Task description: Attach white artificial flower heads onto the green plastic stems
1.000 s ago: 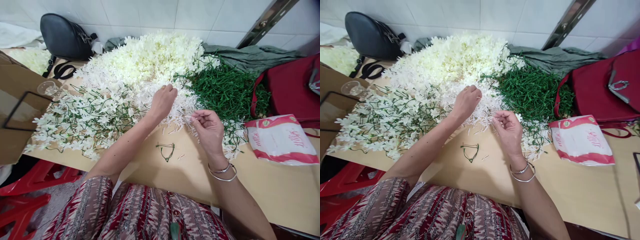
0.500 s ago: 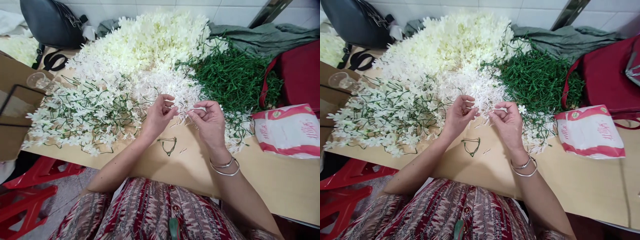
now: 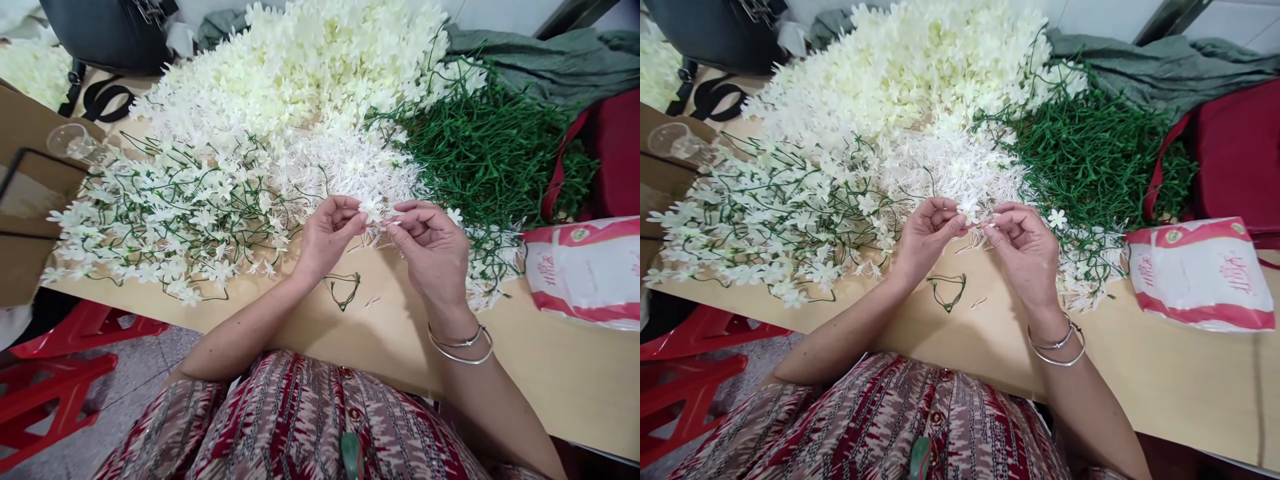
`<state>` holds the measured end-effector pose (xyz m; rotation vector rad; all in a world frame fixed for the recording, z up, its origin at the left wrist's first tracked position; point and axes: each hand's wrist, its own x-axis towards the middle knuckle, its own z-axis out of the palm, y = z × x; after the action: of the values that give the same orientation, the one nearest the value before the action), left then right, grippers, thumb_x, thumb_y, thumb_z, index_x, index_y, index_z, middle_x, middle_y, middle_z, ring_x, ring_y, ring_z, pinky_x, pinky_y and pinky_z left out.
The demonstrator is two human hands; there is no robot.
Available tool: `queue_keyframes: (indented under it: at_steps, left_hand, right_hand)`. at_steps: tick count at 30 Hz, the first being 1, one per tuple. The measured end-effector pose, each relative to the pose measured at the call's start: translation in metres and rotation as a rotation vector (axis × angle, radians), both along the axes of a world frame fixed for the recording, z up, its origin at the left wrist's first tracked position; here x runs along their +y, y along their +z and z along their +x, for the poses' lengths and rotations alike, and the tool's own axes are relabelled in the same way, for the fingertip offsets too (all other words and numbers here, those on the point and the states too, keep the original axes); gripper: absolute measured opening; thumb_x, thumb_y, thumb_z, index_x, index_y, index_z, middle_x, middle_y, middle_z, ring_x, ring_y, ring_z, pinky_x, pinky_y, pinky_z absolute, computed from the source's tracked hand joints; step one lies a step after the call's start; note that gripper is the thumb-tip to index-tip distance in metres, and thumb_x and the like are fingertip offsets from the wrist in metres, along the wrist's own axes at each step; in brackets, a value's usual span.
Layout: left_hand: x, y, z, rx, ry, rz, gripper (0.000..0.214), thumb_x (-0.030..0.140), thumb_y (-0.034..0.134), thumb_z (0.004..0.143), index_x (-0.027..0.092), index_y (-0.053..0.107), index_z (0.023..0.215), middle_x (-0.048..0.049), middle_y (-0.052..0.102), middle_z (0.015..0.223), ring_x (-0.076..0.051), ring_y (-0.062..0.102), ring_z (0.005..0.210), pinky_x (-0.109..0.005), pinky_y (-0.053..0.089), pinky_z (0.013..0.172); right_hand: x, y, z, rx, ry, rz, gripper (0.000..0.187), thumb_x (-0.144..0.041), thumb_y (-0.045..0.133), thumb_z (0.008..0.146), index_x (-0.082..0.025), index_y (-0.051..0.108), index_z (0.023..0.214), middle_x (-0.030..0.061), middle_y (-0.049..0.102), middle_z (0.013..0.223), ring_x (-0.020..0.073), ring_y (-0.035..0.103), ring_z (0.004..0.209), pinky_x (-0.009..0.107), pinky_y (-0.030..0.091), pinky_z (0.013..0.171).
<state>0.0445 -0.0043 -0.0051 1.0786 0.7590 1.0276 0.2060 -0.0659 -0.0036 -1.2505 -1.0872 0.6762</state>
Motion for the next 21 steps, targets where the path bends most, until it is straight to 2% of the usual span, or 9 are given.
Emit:
queue_keyframes:
  at_steps: [4,7,13,17,21]
  left_hand:
    - [0.0,-0.002,0.001,0.05,0.047,0.087,0.023,0.024,0.084,0.087,0.022,0.068,0.103,0.0,0.077,0.088,-0.013,0.076,0.081,-0.027,0.065,0.08]
    - [-0.001,-0.004,0.002,0.117,0.112,0.106,0.023,0.022,0.082,0.089,0.022,0.068,0.106,0.0,0.077,0.091,-0.011,0.075,0.081,-0.024,0.063,0.079]
    - [-0.007,-0.005,0.008,0.126,0.197,0.136,0.019,0.022,0.081,0.089,0.02,0.064,0.097,0.0016,0.073,0.089,-0.009,0.072,0.078,-0.021,0.06,0.074]
    - [-0.013,-0.003,0.012,0.084,0.179,0.131,0.02,0.022,0.081,0.087,0.02,0.062,0.092,0.0037,0.069,0.083,-0.008,0.068,0.073,-0.02,0.057,0.07]
    - [-0.018,-0.001,0.013,0.128,0.129,0.157,0.018,0.024,0.08,0.086,0.021,0.063,0.089,0.0031,0.068,0.079,-0.009,0.066,0.072,-0.022,0.056,0.068]
  right_hand:
    - [0.0,0.0,0.001,-0.091,-0.001,-0.005,0.008,-0.024,0.08,0.086,-0.027,0.076,0.092,0.0036,0.073,0.105,0.0202,0.071,0.098,0.039,0.061,0.085]
    - [-0.003,0.003,-0.003,-0.102,0.001,-0.021,0.007,-0.028,0.081,0.085,-0.028,0.076,0.091,0.0016,0.074,0.095,0.0195,0.069,0.09,0.038,0.059,0.079]
    - [-0.01,0.017,-0.018,-0.017,-0.056,-0.078,0.017,-0.023,0.085,0.081,-0.029,0.071,0.089,-0.0015,0.07,0.082,0.0167,0.063,0.074,0.034,0.052,0.066]
    - [-0.008,0.016,-0.024,0.005,-0.116,-0.078,0.02,-0.021,0.083,0.081,-0.027,0.065,0.087,-0.0017,0.067,0.079,0.0162,0.062,0.071,0.034,0.052,0.067]
    - [-0.005,0.01,-0.023,-0.03,-0.172,-0.08,0.022,-0.019,0.081,0.08,-0.027,0.061,0.086,-0.0018,0.066,0.078,0.0159,0.061,0.07,0.034,0.051,0.065]
